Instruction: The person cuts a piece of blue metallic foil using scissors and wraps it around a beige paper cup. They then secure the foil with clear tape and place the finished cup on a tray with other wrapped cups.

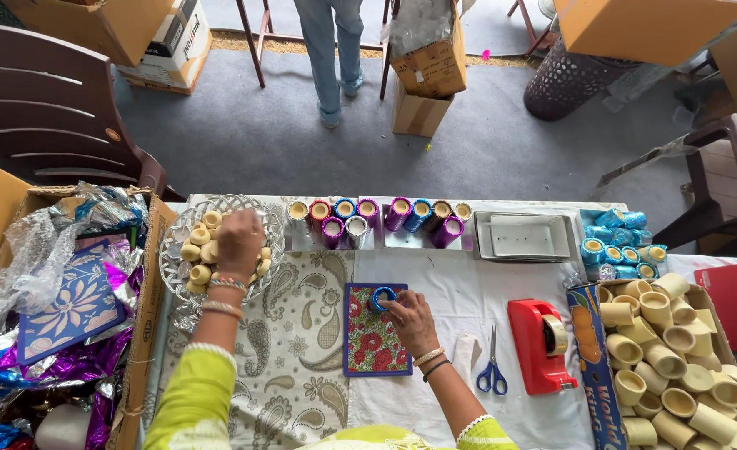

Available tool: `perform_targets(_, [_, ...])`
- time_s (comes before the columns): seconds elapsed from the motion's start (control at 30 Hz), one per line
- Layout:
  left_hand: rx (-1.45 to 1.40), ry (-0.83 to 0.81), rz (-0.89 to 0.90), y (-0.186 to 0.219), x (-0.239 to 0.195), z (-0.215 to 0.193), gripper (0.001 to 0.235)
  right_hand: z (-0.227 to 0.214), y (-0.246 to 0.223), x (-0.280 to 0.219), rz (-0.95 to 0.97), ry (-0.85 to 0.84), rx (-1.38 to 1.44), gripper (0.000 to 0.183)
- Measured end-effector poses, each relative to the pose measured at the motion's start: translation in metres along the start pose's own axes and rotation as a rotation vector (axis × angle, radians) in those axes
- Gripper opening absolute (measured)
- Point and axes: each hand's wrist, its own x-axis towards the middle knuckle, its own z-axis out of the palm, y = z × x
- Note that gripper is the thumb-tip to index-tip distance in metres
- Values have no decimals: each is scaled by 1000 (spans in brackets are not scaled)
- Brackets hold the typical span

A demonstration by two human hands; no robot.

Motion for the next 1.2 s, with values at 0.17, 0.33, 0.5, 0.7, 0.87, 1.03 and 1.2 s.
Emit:
perform_targets(0.17, [-640,-2,290,121,-55,-25,5,-7,-9,-1,34,-21,66,26])
perform_targets(0.33, [-749,-197,412,195,-104,-11,12,5,2,-3,31,-24,116,25])
perform_targets(0.5, [-577,-208,568,213,-114,-15,17,29,12,-4,175,45,290,16])
perform_targets(0.7, [-464,-203,656,215,-110,-20,28,33,4,-3,363,140,637,28])
perform_targets(0.87, [-338,-178,732,215,-111,-22,29,21,-3,-1,405,147,812,34])
perform_targets(1.03, [-214,-168,782,213,-117,-9,23,10,-5,-1,331,84,627,24])
perform_targets(1.2, [-170,-254,790,215,-115,-16,22,1,-10,0,178,75,544,22])
